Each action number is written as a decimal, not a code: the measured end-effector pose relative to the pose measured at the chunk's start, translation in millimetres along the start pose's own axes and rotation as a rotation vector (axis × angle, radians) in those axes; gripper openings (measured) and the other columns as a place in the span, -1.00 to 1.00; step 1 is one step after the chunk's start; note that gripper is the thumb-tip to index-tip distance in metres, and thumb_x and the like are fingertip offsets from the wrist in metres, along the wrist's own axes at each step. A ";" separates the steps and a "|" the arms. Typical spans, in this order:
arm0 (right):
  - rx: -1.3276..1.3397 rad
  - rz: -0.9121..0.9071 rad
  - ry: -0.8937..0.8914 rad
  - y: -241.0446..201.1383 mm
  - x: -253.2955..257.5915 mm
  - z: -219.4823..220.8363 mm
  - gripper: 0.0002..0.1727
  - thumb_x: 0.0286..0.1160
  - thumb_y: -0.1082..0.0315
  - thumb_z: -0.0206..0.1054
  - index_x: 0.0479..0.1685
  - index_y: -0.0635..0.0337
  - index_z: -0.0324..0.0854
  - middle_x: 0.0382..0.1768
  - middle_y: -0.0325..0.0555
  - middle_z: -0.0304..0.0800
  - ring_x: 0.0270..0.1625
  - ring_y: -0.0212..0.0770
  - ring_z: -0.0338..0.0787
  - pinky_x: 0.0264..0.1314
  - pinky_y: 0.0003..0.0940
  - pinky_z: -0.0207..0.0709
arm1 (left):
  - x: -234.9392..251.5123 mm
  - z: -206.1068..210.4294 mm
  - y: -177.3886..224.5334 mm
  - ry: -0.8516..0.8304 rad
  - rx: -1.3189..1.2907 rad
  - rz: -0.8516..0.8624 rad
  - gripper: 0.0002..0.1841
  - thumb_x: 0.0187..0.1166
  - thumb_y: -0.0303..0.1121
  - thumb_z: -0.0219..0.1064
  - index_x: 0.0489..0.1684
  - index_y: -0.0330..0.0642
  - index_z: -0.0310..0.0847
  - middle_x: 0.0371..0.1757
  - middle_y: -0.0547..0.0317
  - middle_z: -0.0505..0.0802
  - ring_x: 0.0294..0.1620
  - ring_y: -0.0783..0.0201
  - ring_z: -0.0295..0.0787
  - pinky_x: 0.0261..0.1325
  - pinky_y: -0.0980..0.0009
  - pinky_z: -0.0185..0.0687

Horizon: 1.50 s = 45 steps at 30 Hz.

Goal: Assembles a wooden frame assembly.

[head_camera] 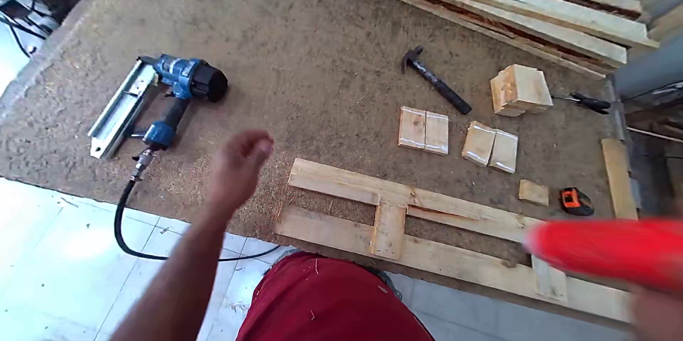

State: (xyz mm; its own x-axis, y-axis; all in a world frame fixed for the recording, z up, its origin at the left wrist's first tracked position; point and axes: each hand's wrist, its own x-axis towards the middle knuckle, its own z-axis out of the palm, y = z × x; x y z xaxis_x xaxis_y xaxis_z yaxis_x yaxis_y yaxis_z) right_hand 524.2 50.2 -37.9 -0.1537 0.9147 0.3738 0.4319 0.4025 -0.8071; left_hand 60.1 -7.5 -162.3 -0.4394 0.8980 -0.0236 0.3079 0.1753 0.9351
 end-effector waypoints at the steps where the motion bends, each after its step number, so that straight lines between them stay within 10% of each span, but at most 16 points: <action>1: -0.067 0.119 -0.048 30.0 -1.5 21.5 -0.19 0.08 0.01 0.73 0.29 0.26 0.46 0.01 -0.23 0.81 0.08 -0.38 0.84 0.23 -0.30 0.78 | -2.8 13.5 -30.8 -0.060 0.106 -0.106 -0.59 0.68 -0.25 0.35 0.40 -0.26 0.61 0.25 -0.07 0.84 0.27 0.08 0.82 0.37 -0.03 0.73; 5: -0.246 0.227 -0.357 65.2 -10.4 116.8 -0.09 -0.24 -0.15 0.74 0.26 0.13 0.59 -0.08 -0.20 0.88 -0.03 -0.30 0.89 0.04 -0.13 0.84 | -10.9 49.4 -118.5 -0.264 0.366 -0.201 -0.36 0.54 -0.26 0.51 0.65 -0.09 0.48 0.58 -0.11 0.65 0.62 -0.15 0.52 0.63 -0.25 0.41; 9: 0.229 0.168 -0.490 46.2 3.2 178.1 -0.12 -0.12 0.06 0.83 0.38 0.07 0.57 0.25 -0.17 0.84 0.28 -0.18 0.83 0.35 -0.12 0.78 | -14.2 66.4 -168.9 -0.155 0.396 -0.060 -0.48 0.47 -0.18 0.57 0.46 0.06 0.70 0.44 0.12 0.77 0.57 -0.04 0.54 0.65 -0.12 0.39; 15: 0.263 0.151 -0.546 64.5 7.5 261.7 -0.23 -0.03 0.30 0.79 0.35 0.08 0.57 0.13 -0.22 0.89 0.23 -0.28 0.86 0.34 -0.20 0.80 | -16.1 76.3 -192.8 -0.020 0.388 0.141 -0.71 0.54 -0.16 0.49 0.18 0.12 0.88 0.31 0.35 0.87 0.40 0.15 0.68 0.54 0.04 0.47; 25: 0.086 0.257 -0.562 74.7 3.8 296.3 -0.29 -0.09 0.28 0.81 0.22 0.11 0.65 -0.01 -0.27 0.93 0.10 -0.37 0.90 0.24 -0.26 0.83 | -16.0 78.3 -201.2 0.028 0.387 0.239 -0.73 0.58 -0.16 0.42 0.16 0.19 0.89 0.29 0.42 0.88 0.31 0.24 0.72 0.44 0.15 0.56; 30: 0.501 0.260 -0.523 54.1 11.8 320.9 -0.30 -0.11 0.47 0.78 0.21 0.29 0.63 0.07 0.03 0.89 0.16 -0.04 0.89 0.28 -0.05 0.82 | -15.3 77.7 -203.4 0.037 0.375 0.255 -0.74 0.58 -0.14 0.40 0.14 0.19 0.89 0.27 0.44 0.88 0.29 0.29 0.72 0.44 0.21 0.57; 45: 0.605 0.398 -0.395 71.8 1.6 368.5 -0.36 -0.06 0.56 0.75 0.16 0.36 0.59 -0.04 0.08 0.88 0.05 -0.05 0.91 0.22 -0.07 0.85 | -15.8 77.8 -203.7 0.031 0.366 0.255 -0.74 0.55 -0.17 0.41 0.13 0.21 0.89 0.26 0.47 0.88 0.31 0.31 0.70 0.45 0.23 0.55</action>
State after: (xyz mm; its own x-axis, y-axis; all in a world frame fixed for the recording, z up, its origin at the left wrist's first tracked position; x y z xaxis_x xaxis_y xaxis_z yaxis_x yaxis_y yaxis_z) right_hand 227.5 94.3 -263.7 -0.4399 0.8936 -0.0896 -0.0157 -0.1074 -0.9941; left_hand 70.0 -26.1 -379.9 -0.3345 0.9194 0.2070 0.6854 0.0866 0.7230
